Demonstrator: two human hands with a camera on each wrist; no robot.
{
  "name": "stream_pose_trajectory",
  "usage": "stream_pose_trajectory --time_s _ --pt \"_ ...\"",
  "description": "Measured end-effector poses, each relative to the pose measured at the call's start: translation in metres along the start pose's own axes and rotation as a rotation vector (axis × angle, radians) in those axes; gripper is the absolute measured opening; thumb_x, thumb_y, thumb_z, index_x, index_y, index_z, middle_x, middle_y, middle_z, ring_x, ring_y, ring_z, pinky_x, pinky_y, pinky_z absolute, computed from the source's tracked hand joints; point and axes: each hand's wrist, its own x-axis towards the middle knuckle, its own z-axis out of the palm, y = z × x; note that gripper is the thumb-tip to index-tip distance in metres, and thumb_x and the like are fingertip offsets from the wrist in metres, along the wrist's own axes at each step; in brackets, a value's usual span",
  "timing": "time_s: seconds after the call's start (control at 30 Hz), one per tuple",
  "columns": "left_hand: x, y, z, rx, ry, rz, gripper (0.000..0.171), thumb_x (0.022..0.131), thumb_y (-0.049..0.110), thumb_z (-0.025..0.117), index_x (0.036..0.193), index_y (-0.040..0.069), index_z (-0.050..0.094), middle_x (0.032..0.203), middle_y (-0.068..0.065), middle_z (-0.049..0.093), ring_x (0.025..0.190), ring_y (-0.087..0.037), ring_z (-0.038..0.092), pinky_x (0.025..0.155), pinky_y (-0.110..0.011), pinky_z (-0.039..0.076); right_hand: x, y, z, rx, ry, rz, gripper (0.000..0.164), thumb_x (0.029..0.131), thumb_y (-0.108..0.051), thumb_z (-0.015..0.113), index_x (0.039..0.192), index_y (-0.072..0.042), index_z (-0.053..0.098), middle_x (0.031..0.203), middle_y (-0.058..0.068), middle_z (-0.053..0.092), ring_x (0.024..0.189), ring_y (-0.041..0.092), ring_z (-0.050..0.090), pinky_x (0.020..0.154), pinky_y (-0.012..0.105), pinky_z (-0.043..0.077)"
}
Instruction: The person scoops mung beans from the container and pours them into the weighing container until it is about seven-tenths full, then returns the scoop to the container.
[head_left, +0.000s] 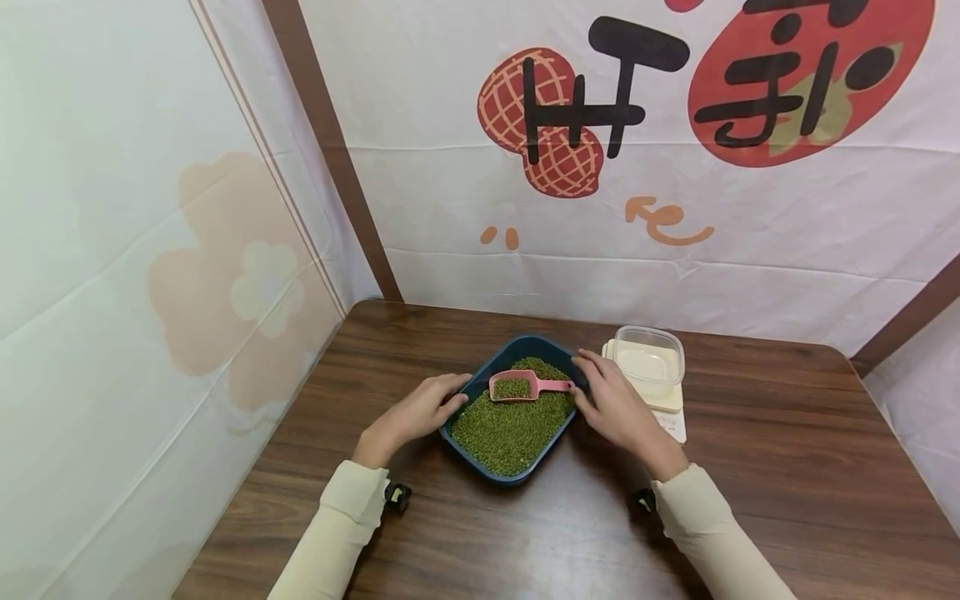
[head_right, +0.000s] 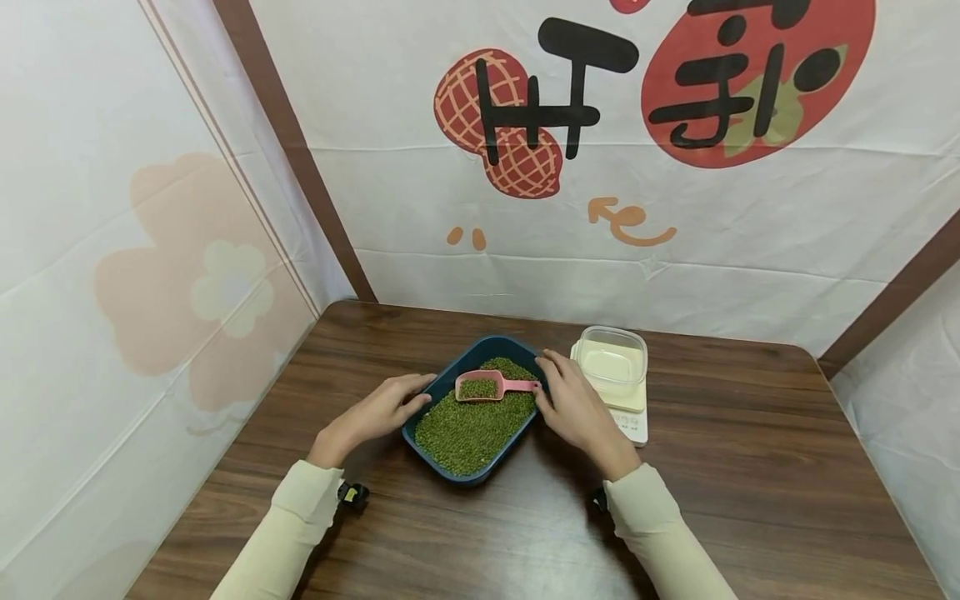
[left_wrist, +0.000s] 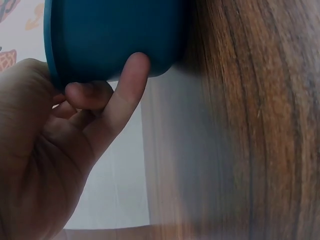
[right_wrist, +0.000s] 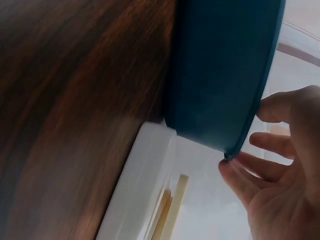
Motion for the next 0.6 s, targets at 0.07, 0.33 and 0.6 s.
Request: stream_pose_trajectory --time_s 0.07,0.33,0.6 --pt "-0.001 0.000 0.000 0.017 0.002 0.012 0.043 0.102 0.018 0.051 0.141 0.001 0.046 0.131 -0.014 0.057 0.110 -0.021 0.058 0.089 -0.040 0.051 0.003 -0.001 0.004 -0.010 -0.017 0.013 0.046 0.094 -0.018 0.060 0.133 0.003 0.051 0.139 0.022 0.048 0.124 0.037 0.045 0.102 0.052 0.039" --pt "-0.001 0.003 0.003 0.026 0.048 0.025 0.036 0.102 0.020 0.053 0.136 0.009 0.054 0.090 0.006 0.053 0.071 -0.011 0.047 0.063 -0.030 0.045 0.011 -0.001 0.012 -0.058 0.048 -0.007 0.032 0.090 -0.003 0.062 0.121 0.005 0.059 0.101 0.015 0.061 0.090 0.030 0.056 0.078 0.045 0.050" --pt "-0.011 0.006 0.008 0.009 0.114 -0.115 0.026 0.101 0.026 0.055 0.121 0.014 0.064 0.102 0.008 0.059 0.082 -0.007 0.054 0.071 -0.031 0.049 0.012 0.000 0.012 -0.095 -0.019 0.100 0.028 0.094 -0.006 0.058 0.121 0.001 0.059 0.097 0.013 0.058 0.076 0.024 0.058 0.064 0.040 0.053"
